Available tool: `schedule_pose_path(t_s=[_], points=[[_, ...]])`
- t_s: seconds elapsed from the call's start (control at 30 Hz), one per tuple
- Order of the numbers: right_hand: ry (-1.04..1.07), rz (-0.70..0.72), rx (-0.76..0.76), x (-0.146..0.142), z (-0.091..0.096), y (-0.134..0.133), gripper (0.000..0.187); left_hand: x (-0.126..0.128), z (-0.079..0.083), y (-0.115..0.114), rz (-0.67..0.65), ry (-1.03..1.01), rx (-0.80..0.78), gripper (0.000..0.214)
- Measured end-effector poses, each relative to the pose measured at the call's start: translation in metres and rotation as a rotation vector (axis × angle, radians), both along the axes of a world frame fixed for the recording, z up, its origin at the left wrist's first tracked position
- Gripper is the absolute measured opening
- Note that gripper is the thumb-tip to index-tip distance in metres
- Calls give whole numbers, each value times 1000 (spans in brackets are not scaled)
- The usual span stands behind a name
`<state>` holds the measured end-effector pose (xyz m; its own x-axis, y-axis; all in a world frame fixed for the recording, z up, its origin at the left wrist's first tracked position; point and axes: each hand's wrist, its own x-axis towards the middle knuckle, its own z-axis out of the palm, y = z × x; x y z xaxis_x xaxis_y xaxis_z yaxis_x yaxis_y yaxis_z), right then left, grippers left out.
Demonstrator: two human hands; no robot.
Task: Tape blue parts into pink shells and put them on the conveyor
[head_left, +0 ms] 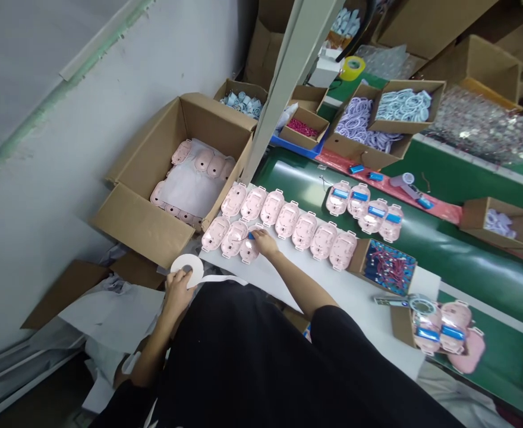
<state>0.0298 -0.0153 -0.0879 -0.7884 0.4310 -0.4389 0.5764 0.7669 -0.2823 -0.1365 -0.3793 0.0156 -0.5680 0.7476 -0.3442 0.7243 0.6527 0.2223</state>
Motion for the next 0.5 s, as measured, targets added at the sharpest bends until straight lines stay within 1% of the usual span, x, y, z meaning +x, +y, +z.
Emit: schedule_pose_path(t_s=[0.17, 0.37, 0.43, 0.5], points=[[-55, -22, 14, -1, -2, -5, 49, 2, -4, 1, -7, -17, 9, 48], [-140, -84, 49, -18, -9, -21, 45, 9, -7, 5, -14, -38, 9, 47], [-144, -96, 46, -22, -9, -22, 43, 11, -8, 9, -23, -44, 17, 48], [-133, -87, 31, -18, -6, -18, 40, 13, -10, 13, -26, -45, 31, 48]])
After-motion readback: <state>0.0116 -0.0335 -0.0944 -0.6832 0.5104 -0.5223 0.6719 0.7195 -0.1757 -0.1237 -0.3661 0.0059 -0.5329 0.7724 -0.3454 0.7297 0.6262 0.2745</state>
